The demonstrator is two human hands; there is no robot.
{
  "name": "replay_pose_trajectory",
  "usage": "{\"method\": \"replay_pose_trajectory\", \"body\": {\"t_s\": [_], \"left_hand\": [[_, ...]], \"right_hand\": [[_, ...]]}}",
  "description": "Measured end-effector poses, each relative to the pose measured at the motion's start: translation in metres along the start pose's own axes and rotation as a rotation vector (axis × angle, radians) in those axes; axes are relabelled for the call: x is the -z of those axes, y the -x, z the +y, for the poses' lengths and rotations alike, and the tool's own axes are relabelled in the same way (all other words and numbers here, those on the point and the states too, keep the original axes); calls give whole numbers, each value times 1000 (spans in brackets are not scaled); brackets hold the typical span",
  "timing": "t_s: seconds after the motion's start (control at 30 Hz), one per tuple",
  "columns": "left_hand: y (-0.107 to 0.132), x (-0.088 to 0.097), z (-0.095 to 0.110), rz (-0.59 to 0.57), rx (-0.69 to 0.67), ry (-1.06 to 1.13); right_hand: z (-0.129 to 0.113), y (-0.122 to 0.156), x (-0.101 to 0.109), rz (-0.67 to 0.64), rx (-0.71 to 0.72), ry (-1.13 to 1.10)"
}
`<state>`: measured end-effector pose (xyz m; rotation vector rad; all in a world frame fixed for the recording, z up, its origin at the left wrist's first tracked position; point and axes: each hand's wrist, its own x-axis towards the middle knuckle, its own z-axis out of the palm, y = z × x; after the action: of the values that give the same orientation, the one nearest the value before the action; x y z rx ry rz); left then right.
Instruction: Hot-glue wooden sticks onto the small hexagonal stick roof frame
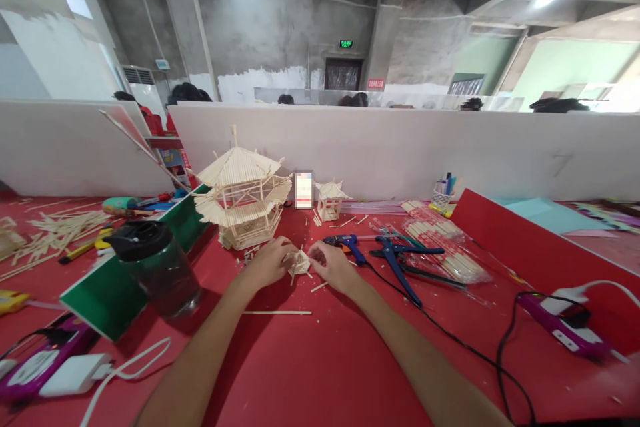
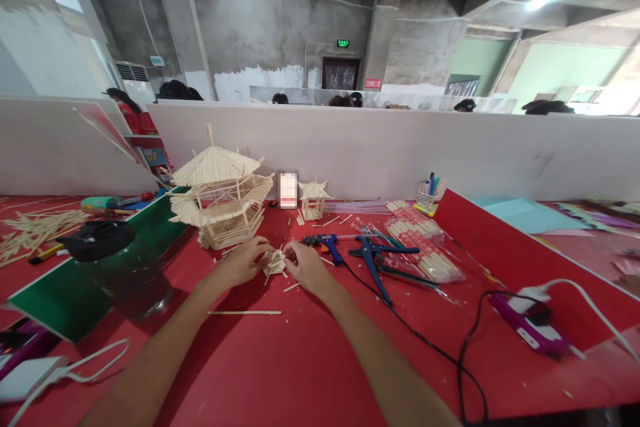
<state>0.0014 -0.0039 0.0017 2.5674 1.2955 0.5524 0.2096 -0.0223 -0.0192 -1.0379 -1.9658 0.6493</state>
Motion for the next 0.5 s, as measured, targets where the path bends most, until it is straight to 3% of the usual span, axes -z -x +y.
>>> {"method": "replay_pose_trajectory", "body": {"t_s": [0.1, 0.23, 0.37, 0.5], "left_hand": [[-4, 5, 14, -3, -78, 124], [-6, 3, 24, -29, -49, 181], [-5, 3, 28, 37, -11, 273], [-5, 5, 29, 125, -29, 391]], "right_hand": [[-2, 0, 2, 39, 24, 3], [-6, 0, 2, 113, 24, -35], [-9, 0, -1, 167, -11, -140], [-5, 0, -7, 121, -91, -267]]}}
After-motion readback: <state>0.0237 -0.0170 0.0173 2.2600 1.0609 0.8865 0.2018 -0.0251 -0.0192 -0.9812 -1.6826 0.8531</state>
